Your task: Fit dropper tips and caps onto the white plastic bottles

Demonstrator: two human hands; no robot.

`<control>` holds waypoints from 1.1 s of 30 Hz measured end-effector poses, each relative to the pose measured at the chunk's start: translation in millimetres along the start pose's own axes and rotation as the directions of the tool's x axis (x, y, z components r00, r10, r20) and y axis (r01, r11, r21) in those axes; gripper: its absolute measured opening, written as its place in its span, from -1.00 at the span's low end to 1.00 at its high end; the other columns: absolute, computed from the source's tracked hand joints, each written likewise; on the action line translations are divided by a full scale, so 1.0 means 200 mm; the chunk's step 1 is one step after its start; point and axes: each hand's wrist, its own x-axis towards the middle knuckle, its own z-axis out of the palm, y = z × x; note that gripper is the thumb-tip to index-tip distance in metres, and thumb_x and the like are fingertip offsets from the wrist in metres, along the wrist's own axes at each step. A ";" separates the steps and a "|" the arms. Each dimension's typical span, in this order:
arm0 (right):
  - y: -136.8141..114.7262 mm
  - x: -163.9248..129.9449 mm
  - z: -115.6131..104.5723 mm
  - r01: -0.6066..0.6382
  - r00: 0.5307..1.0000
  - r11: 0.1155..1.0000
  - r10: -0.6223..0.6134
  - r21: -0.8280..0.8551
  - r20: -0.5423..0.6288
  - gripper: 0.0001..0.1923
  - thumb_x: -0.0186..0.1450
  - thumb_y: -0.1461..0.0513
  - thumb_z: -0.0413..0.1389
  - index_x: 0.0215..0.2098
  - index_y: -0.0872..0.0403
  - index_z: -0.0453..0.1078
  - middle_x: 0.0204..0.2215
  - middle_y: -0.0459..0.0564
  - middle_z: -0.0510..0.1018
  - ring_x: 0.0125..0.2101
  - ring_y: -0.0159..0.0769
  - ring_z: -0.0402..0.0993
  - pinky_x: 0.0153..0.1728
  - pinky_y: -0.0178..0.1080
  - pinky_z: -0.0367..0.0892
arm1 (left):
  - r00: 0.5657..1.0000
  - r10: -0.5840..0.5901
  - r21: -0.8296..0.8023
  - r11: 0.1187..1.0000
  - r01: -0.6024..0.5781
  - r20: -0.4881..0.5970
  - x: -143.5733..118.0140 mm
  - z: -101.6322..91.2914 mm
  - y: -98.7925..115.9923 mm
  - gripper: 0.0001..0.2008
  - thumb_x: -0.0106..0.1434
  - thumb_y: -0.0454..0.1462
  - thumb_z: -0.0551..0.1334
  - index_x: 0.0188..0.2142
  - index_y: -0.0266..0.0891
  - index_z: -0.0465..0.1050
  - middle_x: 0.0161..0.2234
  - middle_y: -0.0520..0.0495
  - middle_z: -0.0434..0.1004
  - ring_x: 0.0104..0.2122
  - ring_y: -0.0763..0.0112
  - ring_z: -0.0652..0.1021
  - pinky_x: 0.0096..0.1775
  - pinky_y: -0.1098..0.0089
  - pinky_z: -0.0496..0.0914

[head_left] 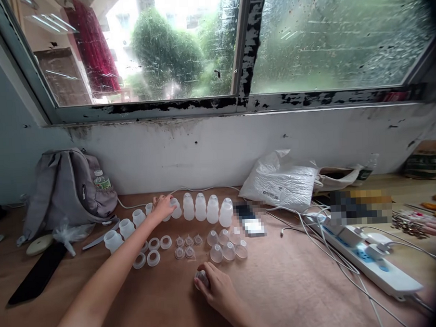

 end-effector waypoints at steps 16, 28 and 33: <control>0.04 0.00 0.10 0.077 0.996 0.961 -0.059 0.266 -0.074 -0.81 0.10 0.40 -0.06 -0.34 0.04 0.19 -0.50 -0.12 0.37 -0.54 -0.40 0.29 -0.51 -0.38 0.22 | 0.955 0.295 -0.505 0.828 -0.242 0.027 -1.02 0.24 0.23 -0.57 0.03 -0.29 0.24 -0.07 -0.12 0.24 -0.12 -0.08 0.39 -0.10 0.24 0.37 -0.06 0.21 0.29; -0.01 0.00 0.10 0.047 0.999 0.960 -0.043 0.277 -0.018 -0.76 0.04 0.41 -0.06 -0.32 0.05 0.17 -0.49 -0.13 0.32 -0.53 -0.40 0.24 -0.49 -0.36 0.19 | 0.960 0.271 -0.500 0.842 -0.203 0.067 -1.01 0.19 0.20 -0.59 -0.07 -0.39 0.19 -0.16 -0.15 0.32 -0.25 -0.05 0.41 -0.23 0.27 0.40 -0.16 0.28 0.30; -0.01 0.00 0.09 0.046 0.999 0.960 -0.042 0.275 -0.022 -0.76 0.05 0.40 -0.06 -0.30 0.05 0.17 -0.52 -0.14 0.30 -0.56 -0.41 0.21 -0.52 -0.37 0.17 | 0.964 0.253 -0.494 0.851 -0.179 0.086 -1.00 0.18 0.19 -0.60 -0.09 -0.39 0.19 -0.18 -0.14 0.32 -0.24 -0.07 0.39 -0.18 0.23 0.38 -0.12 0.24 0.27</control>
